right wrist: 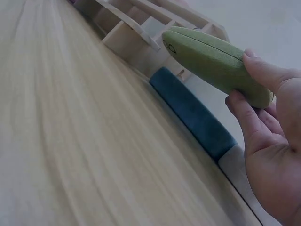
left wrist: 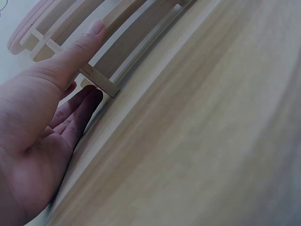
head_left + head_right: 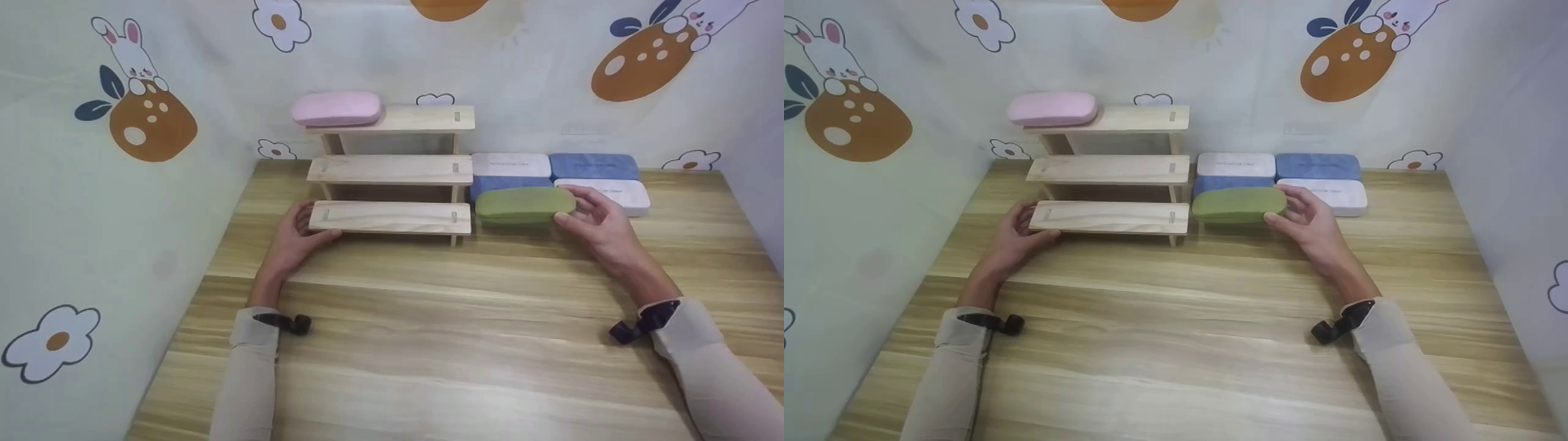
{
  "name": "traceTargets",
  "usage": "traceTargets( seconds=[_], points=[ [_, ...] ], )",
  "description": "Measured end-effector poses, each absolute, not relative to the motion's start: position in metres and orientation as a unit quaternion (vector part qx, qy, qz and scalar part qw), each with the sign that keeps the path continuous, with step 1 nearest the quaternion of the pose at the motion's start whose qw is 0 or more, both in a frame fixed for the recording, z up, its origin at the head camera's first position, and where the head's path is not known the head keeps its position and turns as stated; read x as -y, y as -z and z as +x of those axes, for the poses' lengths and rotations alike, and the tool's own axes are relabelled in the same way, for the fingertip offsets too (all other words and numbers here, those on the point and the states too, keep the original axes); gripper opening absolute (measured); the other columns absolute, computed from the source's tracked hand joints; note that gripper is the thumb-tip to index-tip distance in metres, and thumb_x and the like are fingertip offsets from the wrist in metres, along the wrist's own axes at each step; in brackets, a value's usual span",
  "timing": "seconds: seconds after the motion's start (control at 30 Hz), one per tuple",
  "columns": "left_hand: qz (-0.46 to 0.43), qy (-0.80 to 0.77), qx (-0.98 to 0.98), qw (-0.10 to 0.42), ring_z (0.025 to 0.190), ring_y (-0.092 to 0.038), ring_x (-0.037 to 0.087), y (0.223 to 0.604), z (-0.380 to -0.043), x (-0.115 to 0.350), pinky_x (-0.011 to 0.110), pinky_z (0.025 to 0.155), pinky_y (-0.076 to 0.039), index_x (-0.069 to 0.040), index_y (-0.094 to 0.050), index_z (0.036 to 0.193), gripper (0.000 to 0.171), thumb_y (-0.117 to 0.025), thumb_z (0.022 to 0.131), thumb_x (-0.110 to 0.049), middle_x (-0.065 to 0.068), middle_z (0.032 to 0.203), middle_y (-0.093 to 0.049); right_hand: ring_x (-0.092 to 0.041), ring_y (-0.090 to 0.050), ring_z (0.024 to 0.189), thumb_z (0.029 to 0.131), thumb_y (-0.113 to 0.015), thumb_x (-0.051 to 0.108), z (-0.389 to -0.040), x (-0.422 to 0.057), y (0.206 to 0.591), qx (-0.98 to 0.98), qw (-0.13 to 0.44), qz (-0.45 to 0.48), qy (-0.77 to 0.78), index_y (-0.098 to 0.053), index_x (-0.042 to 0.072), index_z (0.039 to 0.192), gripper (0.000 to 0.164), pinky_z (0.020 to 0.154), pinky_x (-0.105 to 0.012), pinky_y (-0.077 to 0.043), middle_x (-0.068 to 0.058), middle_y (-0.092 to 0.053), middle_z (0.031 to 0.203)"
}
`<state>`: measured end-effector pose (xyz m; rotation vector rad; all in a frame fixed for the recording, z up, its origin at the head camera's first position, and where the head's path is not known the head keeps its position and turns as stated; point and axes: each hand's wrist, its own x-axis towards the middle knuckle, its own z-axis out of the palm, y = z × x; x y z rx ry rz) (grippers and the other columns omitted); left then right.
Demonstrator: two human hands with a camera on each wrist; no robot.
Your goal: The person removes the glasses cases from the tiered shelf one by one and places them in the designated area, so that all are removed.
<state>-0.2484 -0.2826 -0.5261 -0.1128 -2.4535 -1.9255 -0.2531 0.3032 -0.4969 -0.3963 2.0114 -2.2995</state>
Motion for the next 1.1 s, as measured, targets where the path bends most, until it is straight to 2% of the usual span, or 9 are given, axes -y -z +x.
traceTargets(
  seconds=[0.2, 0.47, 0.63, 0.8, 1.0, 1.1],
  points=[
    [-0.041, 0.608, 0.792, 0.013, 0.143, -0.059, 0.025, 0.526, -0.248, 0.282, 0.04, 0.128, -0.043, -0.006, -0.044, 0.157, 0.091, -0.097, 0.084, -0.026, 0.013, 0.152, -0.061, -0.012, -0.078, 0.115, 0.096, -0.076, -0.008, -0.249, -0.303, 0.505, -0.677, 0.051, -0.122, 0.724, -0.054, -0.001, 0.149, 0.058, 0.093, -0.022, -0.064, -0.001, -0.075, 0.134],
    [-0.044, 0.608, 0.793, 0.01, 0.143, -0.059, 0.025, 0.527, -0.25, 0.284, 0.041, 0.128, -0.043, -0.003, -0.042, 0.159, 0.096, -0.096, 0.084, -0.028, 0.014, 0.152, -0.061, -0.01, -0.075, 0.121, 0.096, -0.078, -0.004, -0.249, -0.3, 0.511, -0.694, 0.064, -0.127, 0.706, -0.05, -0.004, 0.151, 0.062, 0.099, -0.021, -0.061, 0.001, -0.072, 0.138],
    [-0.042, 0.607, 0.793, 0.011, 0.144, -0.058, 0.025, 0.527, -0.25, 0.285, 0.04, 0.129, -0.042, -0.003, -0.042, 0.159, 0.095, -0.096, 0.084, -0.028, 0.014, 0.153, -0.061, -0.003, -0.071, 0.125, 0.098, -0.079, 0.003, -0.25, -0.301, 0.51, -0.749, 0.067, -0.137, 0.645, -0.051, -0.003, 0.153, 0.062, 0.101, -0.018, -0.06, 0.004, -0.07, 0.14],
    [-0.042, 0.608, 0.793, 0.011, 0.144, -0.058, 0.026, 0.527, -0.249, 0.285, 0.041, 0.129, -0.042, -0.003, -0.042, 0.158, 0.096, -0.097, 0.084, -0.029, 0.014, 0.153, -0.061, 0.001, -0.07, 0.117, 0.095, -0.085, 0.014, -0.25, -0.302, 0.507, -0.82, 0.054, -0.138, 0.553, -0.058, 0.0, 0.151, 0.063, 0.098, -0.014, -0.059, -0.006, -0.07, 0.138],
    [-0.035, 0.611, 0.791, 0.007, 0.147, -0.056, 0.027, 0.527, -0.249, 0.285, 0.041, 0.131, -0.04, -0.003, -0.041, 0.159, 0.096, -0.097, 0.084, -0.027, 0.015, 0.156, -0.058, -0.001, -0.073, 0.099, 0.093, -0.087, 0.012, -0.251, -0.302, 0.507, -0.844, 0.049, -0.14, 0.516, -0.061, -0.002, 0.148, 0.063, 0.087, -0.013, -0.061, -0.025, -0.07, 0.129],
    [-0.034, 0.614, 0.788, 0.006, 0.146, -0.056, 0.028, 0.526, -0.249, 0.284, 0.042, 0.13, -0.041, -0.004, -0.04, 0.161, 0.096, -0.096, 0.085, -0.023, 0.016, 0.155, -0.058, -0.003, -0.072, 0.092, 0.092, -0.088, 0.013, -0.251, -0.302, 0.508, -0.854, 0.036, -0.146, 0.498, -0.062, -0.001, 0.147, 0.062, 0.081, -0.012, -0.061, -0.022, -0.071, 0.119]
  ],
)
